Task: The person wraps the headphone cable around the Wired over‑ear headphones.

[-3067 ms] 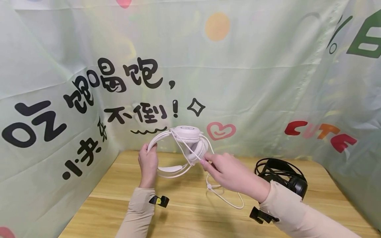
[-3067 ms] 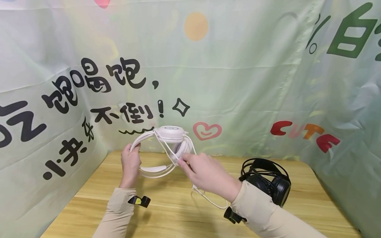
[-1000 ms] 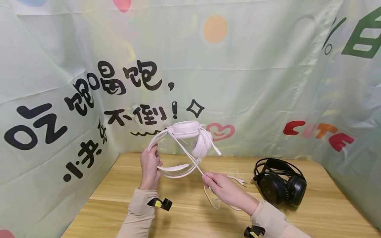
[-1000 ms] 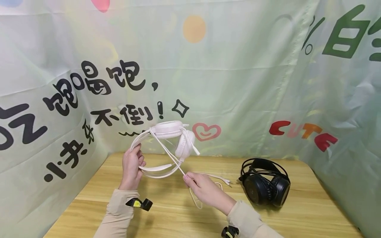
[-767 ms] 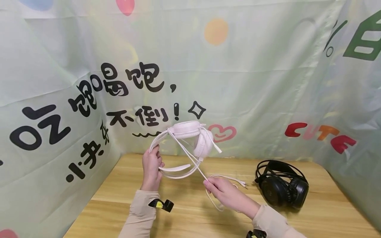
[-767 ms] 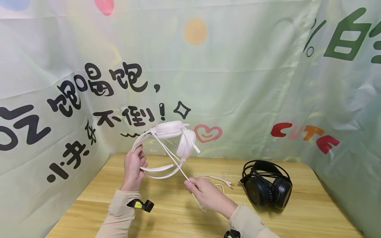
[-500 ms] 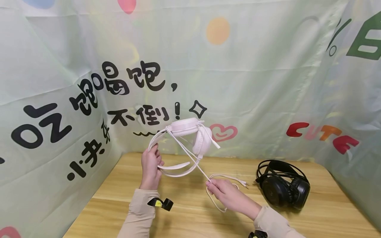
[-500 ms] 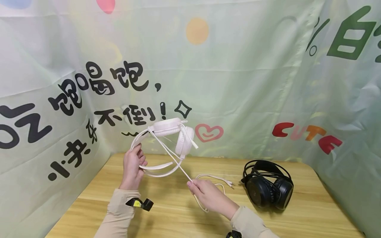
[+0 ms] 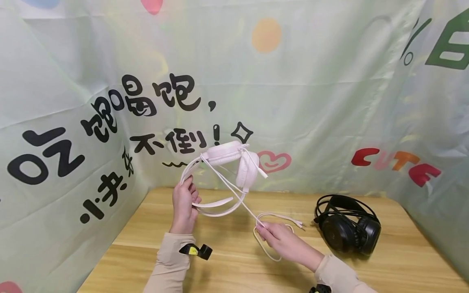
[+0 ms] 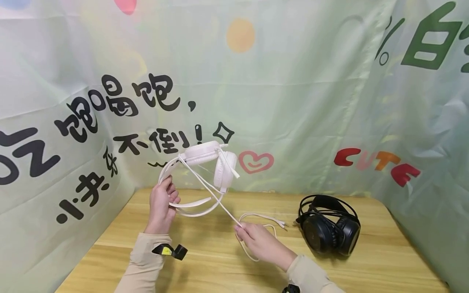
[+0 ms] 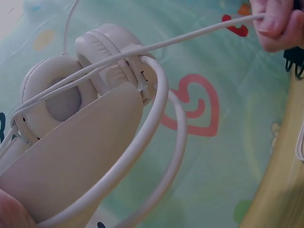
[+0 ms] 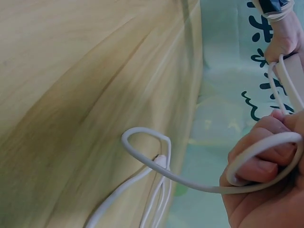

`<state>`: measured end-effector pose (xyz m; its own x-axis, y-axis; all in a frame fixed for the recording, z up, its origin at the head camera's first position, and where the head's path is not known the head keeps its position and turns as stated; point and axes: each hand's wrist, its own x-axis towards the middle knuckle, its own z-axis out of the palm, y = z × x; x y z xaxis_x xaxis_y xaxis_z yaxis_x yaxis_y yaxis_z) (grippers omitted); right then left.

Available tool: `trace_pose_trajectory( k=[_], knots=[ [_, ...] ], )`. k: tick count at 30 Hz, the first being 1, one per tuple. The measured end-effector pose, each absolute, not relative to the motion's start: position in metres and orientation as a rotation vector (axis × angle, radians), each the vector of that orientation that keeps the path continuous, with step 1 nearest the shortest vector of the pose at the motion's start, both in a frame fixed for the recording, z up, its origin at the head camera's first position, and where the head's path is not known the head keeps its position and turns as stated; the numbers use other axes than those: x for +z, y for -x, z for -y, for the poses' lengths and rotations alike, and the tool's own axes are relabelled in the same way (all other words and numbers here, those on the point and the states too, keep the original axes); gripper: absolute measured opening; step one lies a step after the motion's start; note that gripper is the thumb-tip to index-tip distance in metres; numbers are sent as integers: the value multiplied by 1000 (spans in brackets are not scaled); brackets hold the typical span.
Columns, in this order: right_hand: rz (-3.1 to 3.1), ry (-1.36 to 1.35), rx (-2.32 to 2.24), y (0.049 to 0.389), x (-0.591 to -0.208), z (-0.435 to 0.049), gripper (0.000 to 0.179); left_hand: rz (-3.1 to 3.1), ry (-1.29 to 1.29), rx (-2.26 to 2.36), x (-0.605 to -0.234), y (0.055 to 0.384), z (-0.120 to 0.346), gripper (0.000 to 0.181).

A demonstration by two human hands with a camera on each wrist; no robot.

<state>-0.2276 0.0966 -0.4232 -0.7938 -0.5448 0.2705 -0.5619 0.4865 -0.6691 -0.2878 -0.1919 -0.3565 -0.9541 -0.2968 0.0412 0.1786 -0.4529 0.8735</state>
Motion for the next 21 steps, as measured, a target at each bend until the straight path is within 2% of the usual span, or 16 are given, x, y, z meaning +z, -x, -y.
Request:
trace_pose_trajectory(
  k=[10, 21],
  knots=[
    [2737, -987, 1274, 233, -432, -106, 38, 1381, -164, -2545, -352, 287, 195, 23],
    [2746, -995, 1254, 240, -438, -120, 41, 1342, -110, -2652, -350, 288, 199, 18]
  ],
)
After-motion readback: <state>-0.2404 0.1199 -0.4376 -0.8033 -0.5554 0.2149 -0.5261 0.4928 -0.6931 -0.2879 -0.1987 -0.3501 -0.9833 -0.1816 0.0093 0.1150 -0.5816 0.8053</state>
